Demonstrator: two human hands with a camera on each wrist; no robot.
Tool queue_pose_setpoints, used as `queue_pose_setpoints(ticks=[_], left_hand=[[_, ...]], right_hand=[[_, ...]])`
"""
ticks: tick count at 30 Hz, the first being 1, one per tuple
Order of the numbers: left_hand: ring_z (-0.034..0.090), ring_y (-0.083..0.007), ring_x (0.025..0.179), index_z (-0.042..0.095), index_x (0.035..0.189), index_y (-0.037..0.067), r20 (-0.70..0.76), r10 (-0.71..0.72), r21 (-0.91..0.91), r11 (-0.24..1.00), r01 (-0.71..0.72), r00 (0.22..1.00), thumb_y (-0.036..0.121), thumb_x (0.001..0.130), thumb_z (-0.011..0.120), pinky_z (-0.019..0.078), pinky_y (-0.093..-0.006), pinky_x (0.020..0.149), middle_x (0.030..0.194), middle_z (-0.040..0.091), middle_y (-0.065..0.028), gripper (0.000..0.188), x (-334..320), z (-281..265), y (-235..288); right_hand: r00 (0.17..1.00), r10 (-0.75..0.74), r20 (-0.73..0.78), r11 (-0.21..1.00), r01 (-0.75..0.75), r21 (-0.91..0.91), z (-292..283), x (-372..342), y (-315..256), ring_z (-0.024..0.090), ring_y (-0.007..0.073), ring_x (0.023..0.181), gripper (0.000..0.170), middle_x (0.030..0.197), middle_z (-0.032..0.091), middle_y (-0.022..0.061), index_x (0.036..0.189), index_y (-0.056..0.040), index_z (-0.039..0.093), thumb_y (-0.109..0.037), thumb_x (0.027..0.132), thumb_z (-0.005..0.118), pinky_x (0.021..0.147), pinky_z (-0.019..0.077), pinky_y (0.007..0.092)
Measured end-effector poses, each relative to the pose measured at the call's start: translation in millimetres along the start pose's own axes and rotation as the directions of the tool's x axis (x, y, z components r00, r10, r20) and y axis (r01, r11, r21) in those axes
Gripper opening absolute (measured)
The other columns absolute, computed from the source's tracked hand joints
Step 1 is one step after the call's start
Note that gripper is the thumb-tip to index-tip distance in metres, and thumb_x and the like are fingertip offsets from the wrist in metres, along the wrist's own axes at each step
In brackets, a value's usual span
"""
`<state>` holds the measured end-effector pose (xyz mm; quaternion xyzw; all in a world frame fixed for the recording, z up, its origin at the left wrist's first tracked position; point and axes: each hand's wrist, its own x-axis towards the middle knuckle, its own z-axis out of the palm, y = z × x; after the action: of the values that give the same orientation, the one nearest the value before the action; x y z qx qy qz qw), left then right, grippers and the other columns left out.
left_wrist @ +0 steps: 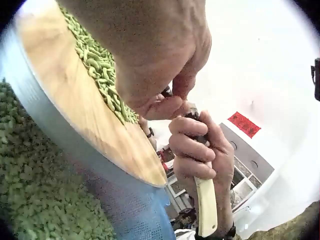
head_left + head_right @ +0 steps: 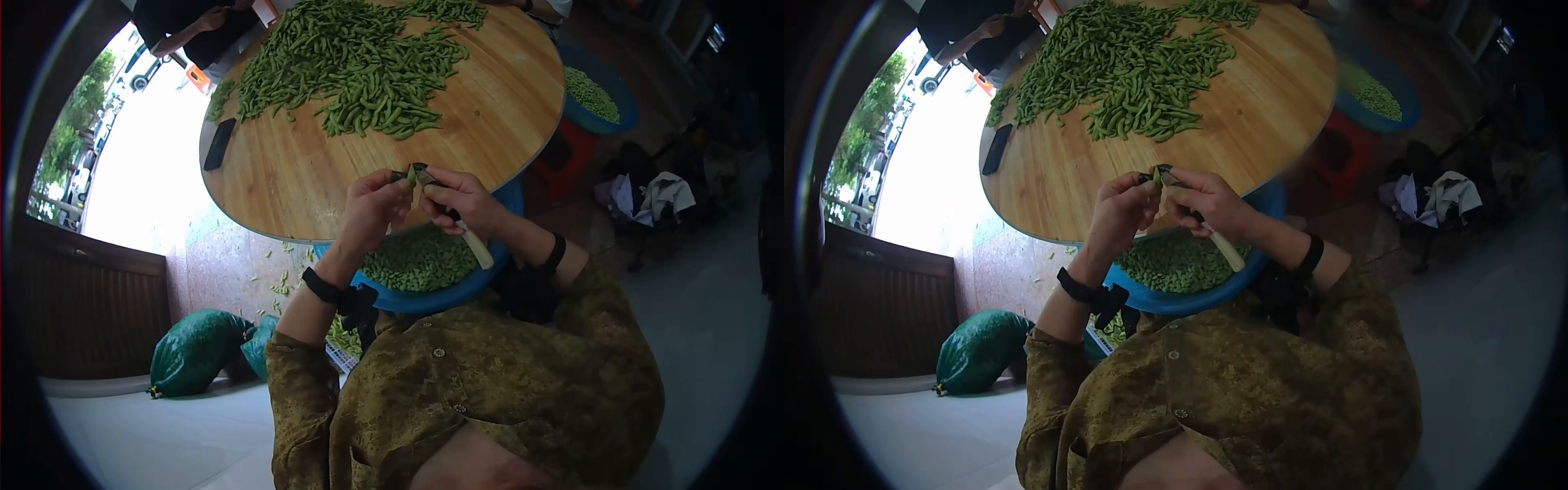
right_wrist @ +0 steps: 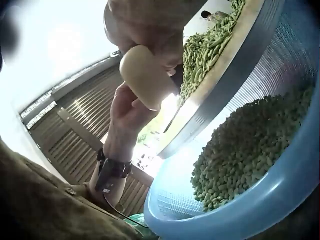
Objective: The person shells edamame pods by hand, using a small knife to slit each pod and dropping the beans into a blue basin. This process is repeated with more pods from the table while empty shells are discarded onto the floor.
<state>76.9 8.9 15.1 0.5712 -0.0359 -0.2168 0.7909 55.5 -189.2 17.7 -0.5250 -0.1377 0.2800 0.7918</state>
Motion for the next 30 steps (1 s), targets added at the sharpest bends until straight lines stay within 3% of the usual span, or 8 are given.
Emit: queue_pose_setpoints(ticks=[14,20,23,24,25,26,28,30], left_hand=[[0.052,-0.0084,0.057,0.06,0.094,0.001,-0.099,0.396,0.116,0.916,-0.385,0.913,0.01,0.09,0.059,0.0381,-0.0219,0.049,0.071,0.059,-0.0028,0.01,14,-3,6],[0.048,-0.0076,0.059,0.058,0.101,0.002,0.331,0.107,-0.532,0.842,0.092,0.938,0.007,0.091,0.057,0.0356,-0.02,0.051,0.079,0.057,-0.0027,0.011,23,-24,6],[0.052,-0.009,0.063,0.057,0.099,0.002,0.105,0.081,-0.327,0.944,-0.043,0.991,0.006,0.088,0.062,0.0399,-0.0213,0.054,0.086,0.06,-0.0038,0.013,17,-17,4],[0.053,-0.0093,0.063,0.056,0.095,0.002,0.023,0.262,-0.005,0.965,-0.261,0.965,0.005,0.085,0.066,0.0419,-0.0227,0.055,0.083,0.061,-0.0039,0.014,17,-14,2],[0.055,-0.0096,0.063,0.056,0.09,0.002,0.007,0.448,0.328,0.844,-0.425,0.894,0.004,0.081,0.07,0.0439,-0.024,0.055,0.081,0.062,-0.0041,0.017,16,-13,1],[0.055,-0.0096,0.063,0.056,0.09,0.002,0.006,0.442,0.327,0.847,-0.419,0.897,0.004,0.081,0.07,0.0439,-0.024,0.055,0.081,0.062,-0.0041,0.017,12,-13,1],[0.055,-0.0088,0.059,0.055,0.078,0.002,0.052,0.567,0.803,0.466,-0.372,0.822,0.003,0.076,0.076,0.0464,-0.0256,0.054,0.07,0.062,-0.0032,0.021,-3,-6,18],[0.053,-0.008,0.055,0.055,0.074,0.001,0.096,0.584,0.759,0.481,-0.439,0.806,0.005,0.077,0.075,0.0444,-0.0252,0.051,0.064,0.059,-0.0022,0.02,-4,-12,19]], right_hand=[[0.996,-0.087,0.034,0.983,0.091,-0.162,-6,29,-23,0.04,0.0028,0.05,0.022,0.07,0.048,-0.0012,0.115,-0.0054,0.055,-0.013,0.095,0.048,0.039,0.0328,0.0179],[0.987,0.036,0.157,0.997,-0.045,0.056,-21,37,-23,0.041,0.0038,0.05,0.019,0.074,0.052,0.0011,0.112,-0.0061,0.056,-0.014,0.096,0.049,0.038,0.0324,0.018],[0.99,0.112,0.089,0.974,-0.127,0.187,-20,34,-21,0.041,0.0042,0.051,0.014,0.076,0.053,0.0022,0.106,-0.0066,0.055,-0.017,0.097,0.049,0.038,0.0328,0.0176],[0.984,0.139,0.11,0.965,-0.16,0.207,-22,34,-17,0.041,0.0041,0.052,0.017,0.077,0.053,0.0025,0.11,-0.0069,0.054,-0.017,0.097,0.049,0.037,0.0325,0.0172],[0.977,0.166,0.132,0.955,-0.193,0.226,-23,33,-14,0.041,0.0041,0.052,0.02,0.079,0.053,0.0027,0.114,-0.0071,0.054,-0.017,0.097,0.048,0.037,0.0322,0.0167],[0.977,0.169,0.13,0.953,-0.195,0.232,-23,31,-13,0.041,0.0041,0.052,0.02,0.079,0.053,0.0027,0.114,-0.0071,0.054,-0.017,0.097,0.048,0.037,0.0322,0.0167],[0.959,0.171,0.226,0.925,-0.235,0.298,-21,28,-15,0.04,0.0038,0.052,0.028,0.079,0.052,0.0025,0.124,-0.0091,0.051,-0.016,0.098,0.047,0.037,0.031,0.0159],[0.952,0.156,0.264,0.917,-0.24,0.32,-19,27,-14,0.04,0.0038,0.052,0.031,0.079,0.052,0.0023,0.128,-0.0106,0.05,-0.016,0.098,0.046,0.037,0.0306,0.0155]])
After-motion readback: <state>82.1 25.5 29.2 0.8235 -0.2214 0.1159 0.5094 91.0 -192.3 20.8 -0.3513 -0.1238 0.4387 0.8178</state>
